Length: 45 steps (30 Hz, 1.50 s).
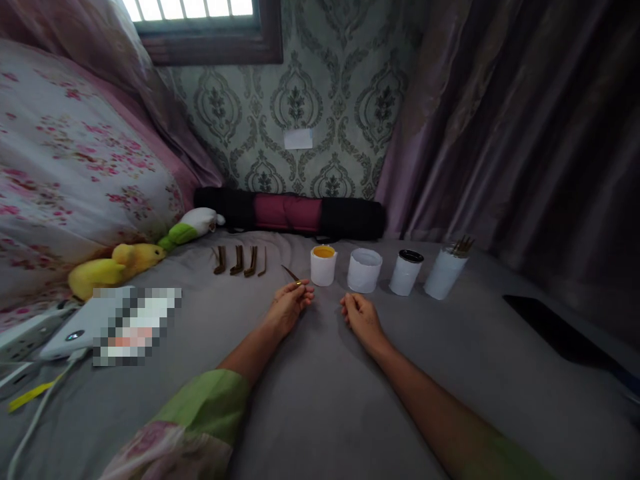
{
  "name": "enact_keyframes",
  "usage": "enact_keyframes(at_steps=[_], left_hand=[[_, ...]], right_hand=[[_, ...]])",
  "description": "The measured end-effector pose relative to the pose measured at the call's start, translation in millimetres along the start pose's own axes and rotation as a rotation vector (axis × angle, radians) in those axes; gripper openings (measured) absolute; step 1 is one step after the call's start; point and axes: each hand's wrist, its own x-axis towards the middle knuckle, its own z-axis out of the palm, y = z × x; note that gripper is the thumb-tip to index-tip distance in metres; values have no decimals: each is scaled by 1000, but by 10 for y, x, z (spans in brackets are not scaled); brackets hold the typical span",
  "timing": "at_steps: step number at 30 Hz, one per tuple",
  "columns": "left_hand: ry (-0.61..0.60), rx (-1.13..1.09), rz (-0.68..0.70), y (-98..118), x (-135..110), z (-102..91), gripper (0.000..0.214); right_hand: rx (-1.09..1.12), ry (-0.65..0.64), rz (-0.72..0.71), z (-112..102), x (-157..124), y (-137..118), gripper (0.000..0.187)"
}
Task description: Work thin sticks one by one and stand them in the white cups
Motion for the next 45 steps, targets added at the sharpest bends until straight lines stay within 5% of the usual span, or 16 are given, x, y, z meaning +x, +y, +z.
enact_keyframes(at_steps=[30,45], left_hand=[[-30,858,540,-162,-183,-71,29],[-165,1097,733,-122,-313,7,25]], right_hand=[[134,-56,41,-6,-20,-17,35],[144,-54,39,-20,-42,-74,34]])
